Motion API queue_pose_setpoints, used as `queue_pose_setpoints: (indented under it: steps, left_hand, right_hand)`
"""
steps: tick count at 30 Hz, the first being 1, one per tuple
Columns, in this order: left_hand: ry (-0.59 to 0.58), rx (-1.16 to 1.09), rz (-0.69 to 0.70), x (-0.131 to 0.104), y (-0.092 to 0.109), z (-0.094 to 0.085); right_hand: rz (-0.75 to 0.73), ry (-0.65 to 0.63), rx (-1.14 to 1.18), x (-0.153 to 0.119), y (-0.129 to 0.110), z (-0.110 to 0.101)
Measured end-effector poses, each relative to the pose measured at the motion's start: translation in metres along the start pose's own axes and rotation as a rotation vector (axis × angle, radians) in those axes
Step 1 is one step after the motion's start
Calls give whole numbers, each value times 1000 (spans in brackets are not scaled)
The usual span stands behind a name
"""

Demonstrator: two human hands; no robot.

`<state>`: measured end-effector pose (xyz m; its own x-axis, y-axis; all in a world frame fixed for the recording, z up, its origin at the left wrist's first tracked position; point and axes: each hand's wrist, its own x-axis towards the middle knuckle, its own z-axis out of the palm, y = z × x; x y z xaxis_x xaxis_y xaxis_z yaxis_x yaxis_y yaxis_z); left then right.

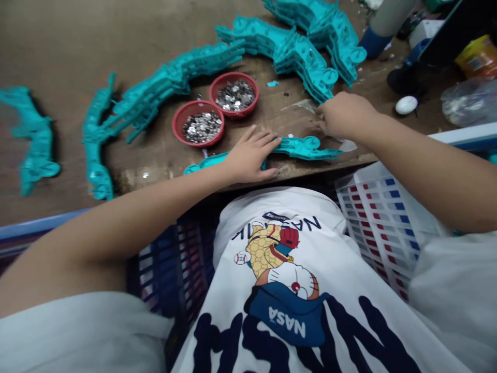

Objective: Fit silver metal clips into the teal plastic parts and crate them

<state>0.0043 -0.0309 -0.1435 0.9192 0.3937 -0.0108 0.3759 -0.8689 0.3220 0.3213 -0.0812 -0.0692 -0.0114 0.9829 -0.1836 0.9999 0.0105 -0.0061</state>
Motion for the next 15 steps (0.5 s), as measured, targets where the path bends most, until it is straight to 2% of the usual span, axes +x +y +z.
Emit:
queue_pose_setpoints:
  steps: [2,4,6,8,10,13,15]
  left_hand:
    - [-5,0,1,1,2,3]
    - [-21,3,3,4,3,7]
    - [-72,25,-7,6,0,8]
    - [-148,53,-22,5,-4,2]
    - [-195,87,-32,-1,-6,-10]
    - [-141,172,-93,-15,-1,-38]
    - [-63,220,-225,-27,8,-61]
  right_hand:
    - [-121,25,-27,0,-9,13]
    - [-311,14,-40,-1,-23,27]
    - [-399,-26,-70,0,-36,38]
    - [-373,-62,-89,1,-44,44]
    - [-318,-74,-52,3,-44,41]
    - [-262,-39,58,1,-33,25]
    - [-220,14,140,-3,-22,12]
